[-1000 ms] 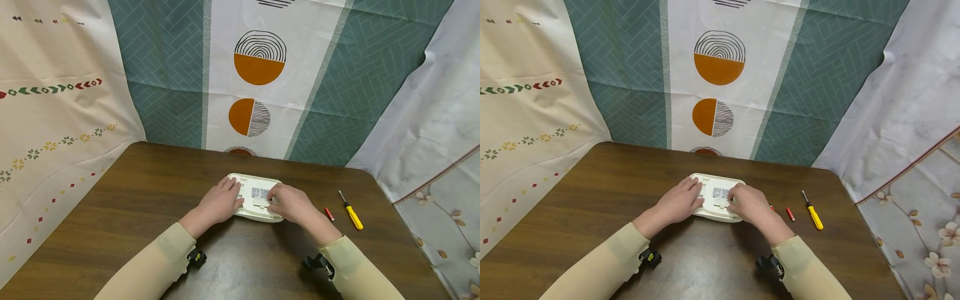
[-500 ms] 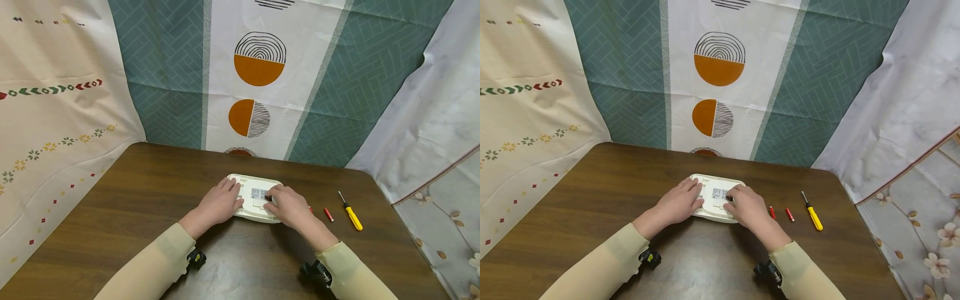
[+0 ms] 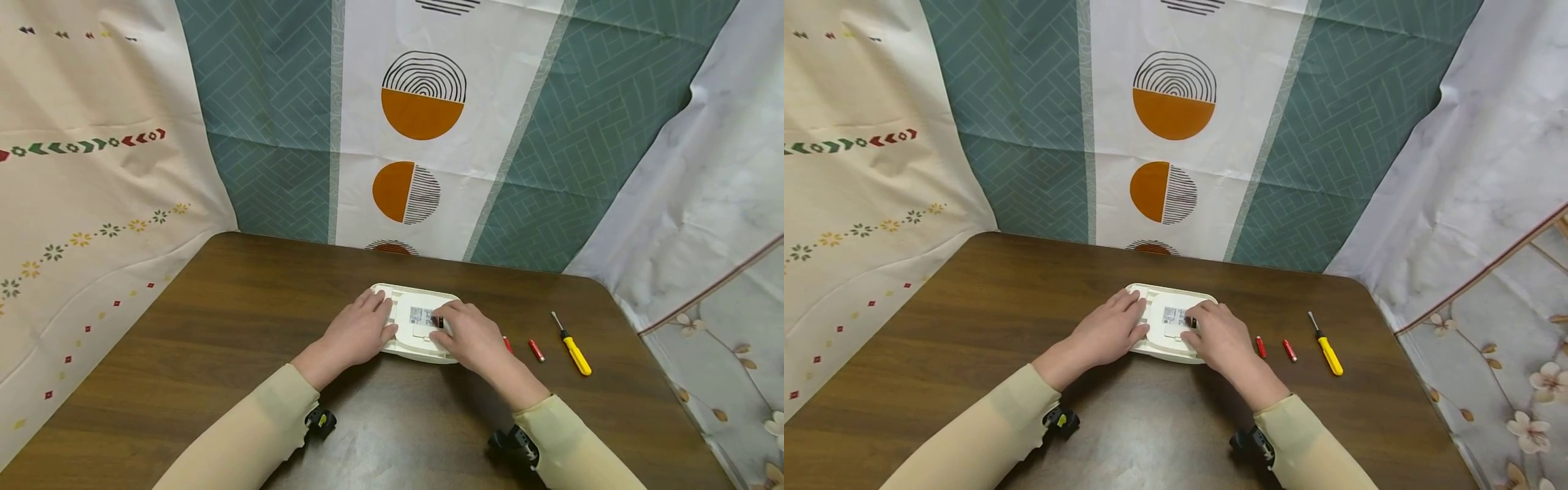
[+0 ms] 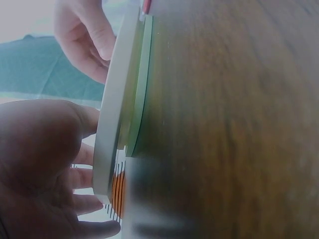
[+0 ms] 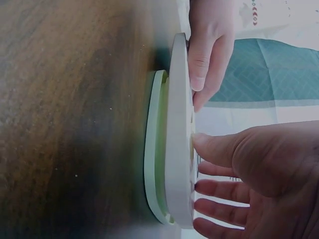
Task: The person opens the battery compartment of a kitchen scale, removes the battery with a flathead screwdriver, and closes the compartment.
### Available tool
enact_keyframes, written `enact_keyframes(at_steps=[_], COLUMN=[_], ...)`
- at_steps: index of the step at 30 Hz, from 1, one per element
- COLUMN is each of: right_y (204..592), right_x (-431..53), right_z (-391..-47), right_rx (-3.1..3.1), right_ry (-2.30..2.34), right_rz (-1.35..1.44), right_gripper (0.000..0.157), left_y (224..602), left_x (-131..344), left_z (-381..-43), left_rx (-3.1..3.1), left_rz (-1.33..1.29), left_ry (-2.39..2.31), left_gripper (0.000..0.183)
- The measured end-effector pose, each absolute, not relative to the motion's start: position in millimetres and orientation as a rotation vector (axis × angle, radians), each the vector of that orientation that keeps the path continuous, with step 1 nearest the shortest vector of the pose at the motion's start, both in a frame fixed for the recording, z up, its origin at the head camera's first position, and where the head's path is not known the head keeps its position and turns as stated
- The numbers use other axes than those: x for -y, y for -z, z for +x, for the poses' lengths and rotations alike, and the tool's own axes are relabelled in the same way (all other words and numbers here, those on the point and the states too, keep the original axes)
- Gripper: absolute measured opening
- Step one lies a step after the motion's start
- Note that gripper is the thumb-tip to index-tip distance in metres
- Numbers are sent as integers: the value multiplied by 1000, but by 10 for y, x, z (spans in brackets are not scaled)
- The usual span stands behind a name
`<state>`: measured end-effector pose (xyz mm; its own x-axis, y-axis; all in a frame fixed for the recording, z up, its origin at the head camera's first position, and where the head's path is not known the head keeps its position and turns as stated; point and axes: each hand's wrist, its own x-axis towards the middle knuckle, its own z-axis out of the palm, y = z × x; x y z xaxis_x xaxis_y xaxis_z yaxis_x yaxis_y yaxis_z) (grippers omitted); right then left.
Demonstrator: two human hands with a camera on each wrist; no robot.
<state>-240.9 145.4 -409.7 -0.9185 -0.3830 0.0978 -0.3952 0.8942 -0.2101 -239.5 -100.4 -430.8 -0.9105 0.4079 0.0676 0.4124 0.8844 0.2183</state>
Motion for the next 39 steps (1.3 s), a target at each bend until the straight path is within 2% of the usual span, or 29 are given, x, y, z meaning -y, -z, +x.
enact_keyframes(at_steps=[10, 17, 30, 39], right_y=[4079, 4048, 4064, 4141], right_x=[-1477, -1526, -1527, -1558], right_z=[-2424, -2460, -2495, -2378], right_rx=[3031, 3045, 3050, 3014], right_ry=[-383, -426, -464, -488], right_rz=[622, 632, 605, 590], right_gripper=[50, 45, 46, 54], left_y=[4293, 4262, 4252, 4333], left_x=[1004, 994, 997, 1001], left_z=[-2399, -2401, -2398, -2398], left_rx=[3027, 3030, 3040, 3046], left_rz=[-656, -656, -645, -652], left_ry=[362, 348, 362, 376], left_gripper=[62, 62, 62, 62])
